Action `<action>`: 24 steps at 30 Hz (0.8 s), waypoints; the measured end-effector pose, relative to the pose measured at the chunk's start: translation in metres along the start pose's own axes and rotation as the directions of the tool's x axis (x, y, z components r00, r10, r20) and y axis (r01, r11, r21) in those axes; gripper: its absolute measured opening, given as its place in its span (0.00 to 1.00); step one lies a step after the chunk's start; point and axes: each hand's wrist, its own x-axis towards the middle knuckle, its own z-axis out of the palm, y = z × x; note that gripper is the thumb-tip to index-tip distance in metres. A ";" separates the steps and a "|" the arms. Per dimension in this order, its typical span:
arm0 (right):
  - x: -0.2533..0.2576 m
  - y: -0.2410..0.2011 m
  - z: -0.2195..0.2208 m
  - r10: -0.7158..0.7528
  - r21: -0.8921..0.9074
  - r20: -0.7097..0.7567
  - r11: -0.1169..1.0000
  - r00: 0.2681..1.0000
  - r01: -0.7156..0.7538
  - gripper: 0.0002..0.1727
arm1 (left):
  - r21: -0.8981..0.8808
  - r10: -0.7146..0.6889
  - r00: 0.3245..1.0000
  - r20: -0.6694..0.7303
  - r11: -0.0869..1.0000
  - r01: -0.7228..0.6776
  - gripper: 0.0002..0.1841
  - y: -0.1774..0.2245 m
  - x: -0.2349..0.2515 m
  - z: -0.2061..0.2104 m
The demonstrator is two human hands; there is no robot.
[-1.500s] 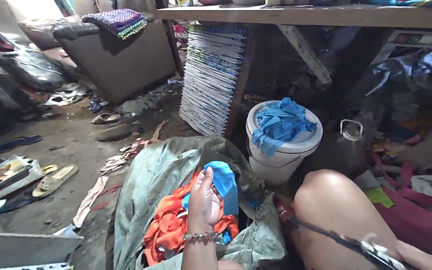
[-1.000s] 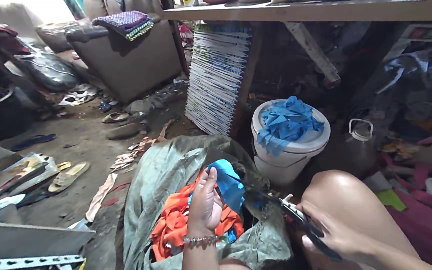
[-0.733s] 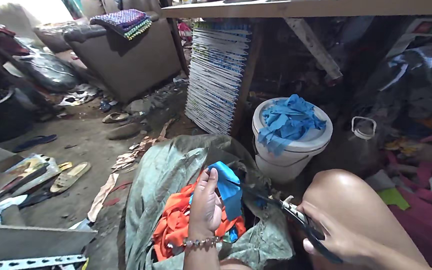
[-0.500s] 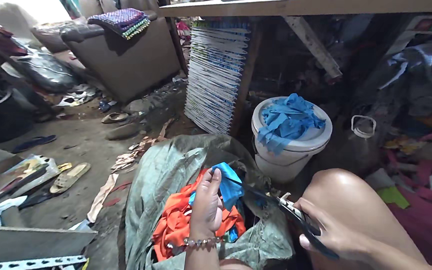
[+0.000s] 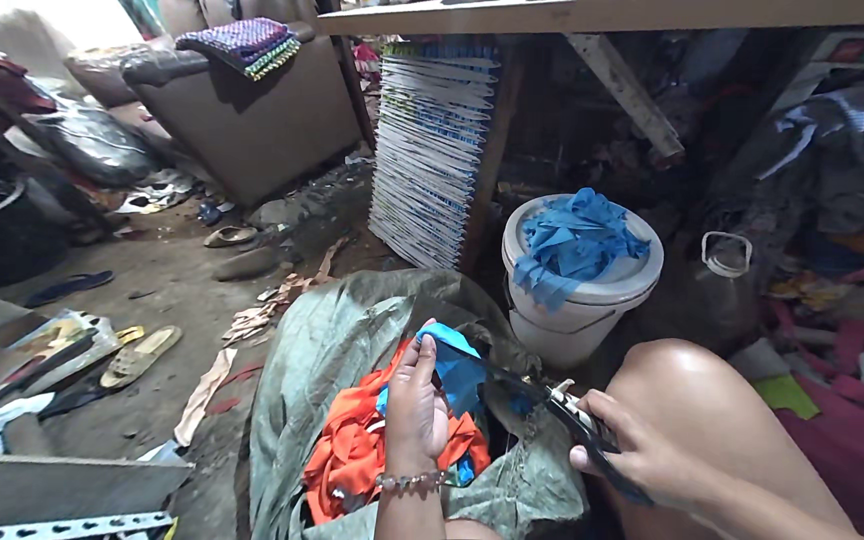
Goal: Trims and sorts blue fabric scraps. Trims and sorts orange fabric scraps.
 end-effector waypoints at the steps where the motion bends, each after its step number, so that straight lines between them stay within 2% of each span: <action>1: 0.000 0.000 -0.001 0.003 -0.004 0.001 1.000 1.000 -0.003 0.36 | -0.007 0.008 1.000 0.006 1.000 -0.008 0.13 0.000 0.000 0.000; 5: -0.001 -0.003 -0.002 -0.001 -0.029 0.006 1.000 1.000 0.001 0.34 | -0.025 0.005 1.000 0.012 1.000 -0.005 0.12 -0.001 0.000 0.000; 9: 0.001 -0.014 -0.004 0.055 -0.067 0.040 0.996 0.998 -0.052 0.43 | -0.009 -0.045 0.999 -0.007 0.999 0.045 0.12 0.000 -0.002 0.002; 16: 0.009 -0.022 0.001 0.021 -0.131 -0.003 0.991 1.000 -0.021 0.45 | 0.007 -0.077 0.996 -0.033 0.997 0.077 0.11 0.001 -0.003 0.002; 21: 0.014 -0.026 0.002 0.058 -0.169 -0.003 0.984 0.998 -0.058 0.39 | 0.006 -0.071 0.997 -0.008 0.997 0.071 0.12 -0.001 0.000 -0.003; 24: 0.014 -0.023 0.004 0.022 -0.169 -0.004 0.985 1.000 -0.023 0.33 | -0.007 -0.059 0.998 0.009 0.998 0.059 0.11 -0.003 0.002 -0.005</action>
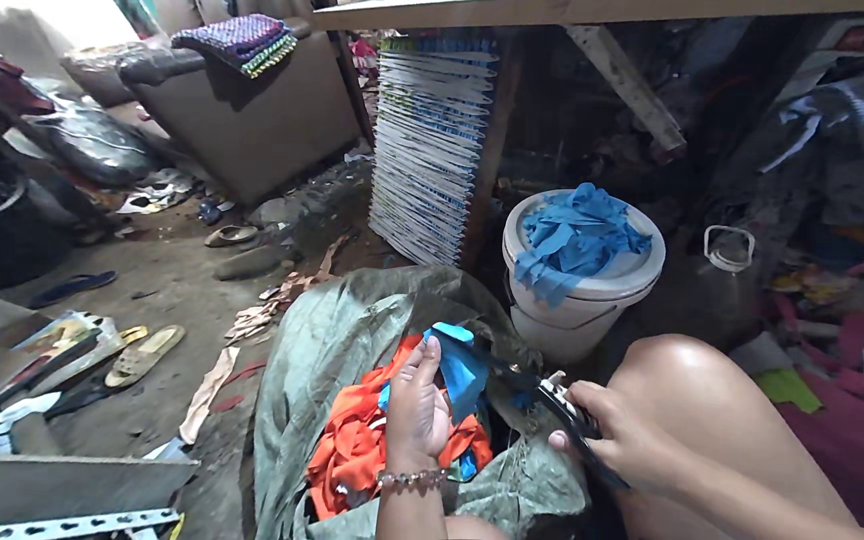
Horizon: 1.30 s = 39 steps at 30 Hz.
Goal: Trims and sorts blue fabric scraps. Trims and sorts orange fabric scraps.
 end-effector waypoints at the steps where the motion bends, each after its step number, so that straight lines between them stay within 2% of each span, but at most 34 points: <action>1: 0.000 0.000 0.001 -0.013 0.013 -0.002 1.000 1.000 0.013 0.32 | -0.005 0.002 1.000 0.012 1.000 -0.002 0.11 0.000 0.001 -0.001; 5: -0.002 0.007 0.002 -0.011 0.122 0.010 0.992 1.000 0.009 0.34 | 0.008 -0.021 0.999 0.033 1.000 0.021 0.12 0.003 0.001 -0.004; 11: -0.010 0.007 -0.005 0.063 0.245 0.163 0.964 0.985 -0.103 0.38 | 0.134 -0.019 0.999 0.051 0.991 0.012 0.12 0.009 0.001 -0.011; 15: -0.009 0.002 -0.007 0.071 0.210 0.187 0.971 0.980 -0.111 0.39 | 0.155 -0.031 0.996 0.088 0.988 0.018 0.12 0.013 -0.004 -0.010; 24: -0.009 -0.005 -0.003 -0.006 0.069 0.048 0.998 0.999 0.003 0.41 | 0.106 -0.050 0.993 0.104 0.994 0.039 0.15 0.018 -0.007 -0.015; 32: -0.002 -0.011 -0.007 0.035 0.116 0.143 0.992 0.989 -0.052 0.33 | 0.122 -0.089 0.987 0.132 0.990 0.073 0.13 0.017 -0.003 -0.020; 34: -0.002 -0.006 -0.006 0.038 0.148 0.174 0.987 0.984 -0.064 0.32 | 0.192 -0.070 0.989 0.130 0.980 0.044 0.13 0.017 -0.001 -0.023; 36: -0.006 0.000 -0.006 0.027 0.171 0.214 0.983 0.977 -0.064 0.31 | 0.341 0.007 0.991 0.132 0.939 -0.052 0.12 0.015 0.004 -0.031; 37: -0.011 0.002 -0.009 0.035 0.170 0.249 0.982 0.968 -0.079 0.31 | 0.455 0.058 0.990 0.128 0.884 -0.111 0.12 0.014 0.008 -0.037; 39: -0.026 0.009 -0.017 0.060 0.182 0.310 0.976 0.949 -0.121 0.29 | 0.696 0.148 0.983 0.110 0.695 -0.183 0.12 0.013 0.018 -0.050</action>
